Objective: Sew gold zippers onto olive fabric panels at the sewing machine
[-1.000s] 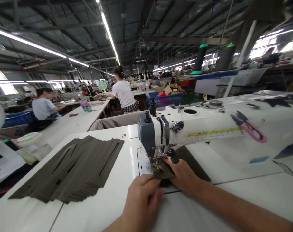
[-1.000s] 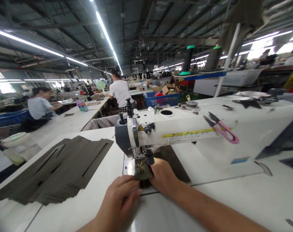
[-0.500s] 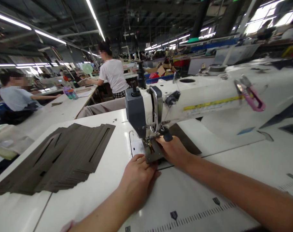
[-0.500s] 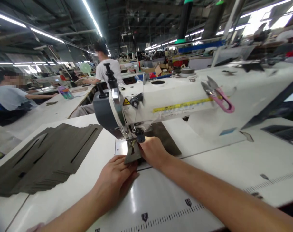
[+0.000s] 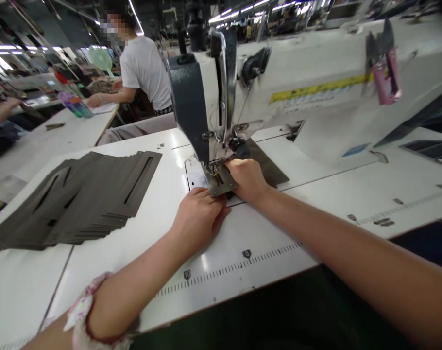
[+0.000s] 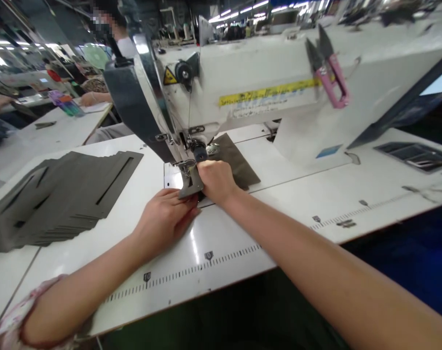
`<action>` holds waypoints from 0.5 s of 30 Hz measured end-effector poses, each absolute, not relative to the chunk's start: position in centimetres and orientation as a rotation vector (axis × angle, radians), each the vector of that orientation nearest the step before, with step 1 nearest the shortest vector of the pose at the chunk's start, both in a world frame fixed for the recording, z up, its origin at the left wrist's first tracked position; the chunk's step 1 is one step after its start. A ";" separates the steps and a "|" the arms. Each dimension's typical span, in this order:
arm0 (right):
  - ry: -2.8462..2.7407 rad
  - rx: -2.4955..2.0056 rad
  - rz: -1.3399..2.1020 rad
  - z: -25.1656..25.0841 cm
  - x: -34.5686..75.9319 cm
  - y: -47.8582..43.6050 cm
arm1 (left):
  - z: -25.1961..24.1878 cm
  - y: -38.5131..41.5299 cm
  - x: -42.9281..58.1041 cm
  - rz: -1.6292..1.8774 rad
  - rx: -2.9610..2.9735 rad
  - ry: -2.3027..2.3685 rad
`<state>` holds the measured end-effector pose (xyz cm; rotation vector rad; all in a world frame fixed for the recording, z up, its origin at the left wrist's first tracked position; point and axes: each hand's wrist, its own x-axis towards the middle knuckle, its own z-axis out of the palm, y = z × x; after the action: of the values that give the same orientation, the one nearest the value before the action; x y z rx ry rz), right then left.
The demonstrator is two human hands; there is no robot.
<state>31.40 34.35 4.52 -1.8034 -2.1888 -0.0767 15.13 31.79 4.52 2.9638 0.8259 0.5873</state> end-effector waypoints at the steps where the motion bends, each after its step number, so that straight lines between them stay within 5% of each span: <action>1: -2.179 -1.815 -0.082 4.5 31.3 34.3 | 4.5 31.8 15.1 0.585 2.969 0.825; 15: -2.200 -1.869 -0.117 4.8 31.4 34.6 | 4.5 31.7 14.9 0.617 3.009 0.807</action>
<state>31.37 34.62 4.85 -1.8692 -2.1996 -0.1166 14.86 31.72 4.51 3.0094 0.8066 0.6169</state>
